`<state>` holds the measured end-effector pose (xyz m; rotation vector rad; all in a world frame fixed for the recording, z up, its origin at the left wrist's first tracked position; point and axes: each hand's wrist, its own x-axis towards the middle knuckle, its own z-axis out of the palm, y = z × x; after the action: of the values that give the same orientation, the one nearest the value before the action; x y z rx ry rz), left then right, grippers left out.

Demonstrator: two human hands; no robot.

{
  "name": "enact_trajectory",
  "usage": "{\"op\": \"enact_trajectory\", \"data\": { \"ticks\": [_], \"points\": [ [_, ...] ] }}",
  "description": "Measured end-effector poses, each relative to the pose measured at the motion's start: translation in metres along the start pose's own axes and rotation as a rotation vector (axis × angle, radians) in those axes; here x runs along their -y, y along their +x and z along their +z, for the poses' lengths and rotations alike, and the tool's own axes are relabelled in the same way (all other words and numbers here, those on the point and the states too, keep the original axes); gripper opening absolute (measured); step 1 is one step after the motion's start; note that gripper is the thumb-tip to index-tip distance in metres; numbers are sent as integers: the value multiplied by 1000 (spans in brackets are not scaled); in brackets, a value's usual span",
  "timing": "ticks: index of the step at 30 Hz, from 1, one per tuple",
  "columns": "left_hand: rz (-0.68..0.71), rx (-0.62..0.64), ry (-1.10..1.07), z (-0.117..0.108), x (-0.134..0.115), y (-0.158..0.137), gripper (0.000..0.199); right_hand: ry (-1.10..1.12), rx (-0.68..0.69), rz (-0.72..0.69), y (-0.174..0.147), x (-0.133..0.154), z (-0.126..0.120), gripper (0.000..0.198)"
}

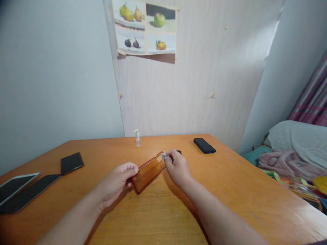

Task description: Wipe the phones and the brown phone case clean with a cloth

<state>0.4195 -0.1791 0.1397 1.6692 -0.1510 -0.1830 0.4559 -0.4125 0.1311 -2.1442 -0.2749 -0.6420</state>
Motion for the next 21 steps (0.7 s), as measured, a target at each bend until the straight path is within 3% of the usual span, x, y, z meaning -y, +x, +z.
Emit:
{"op": "enact_trajectory", "data": {
  "ticks": [4, 7, 10, 12, 16, 21],
  "points": [
    [-32, -98, 105, -6, 13, 12, 15, -13, 84, -45, -7, -1, 11, 16],
    [73, -185, 424, -11, 20, 17, 15, -56, 108, -35, -8, -4, 15, 14],
    [206, -180, 788, -15, 22, 16, 31, -136, 108, -24, -6, -11, 18, 12],
    [221, -131, 921, -15, 21, 12, 47, -194, 100, -28, -5, -15, 20, 12],
    [197, -31, 1016, -13, 20, 5, 66, -318, 201, -70, -4, -17, 23, 12],
    [198, -28, 1020, -9, 21, 5, 55, -473, 444, -198, -15, 9, 22, 23]
  ]
}}
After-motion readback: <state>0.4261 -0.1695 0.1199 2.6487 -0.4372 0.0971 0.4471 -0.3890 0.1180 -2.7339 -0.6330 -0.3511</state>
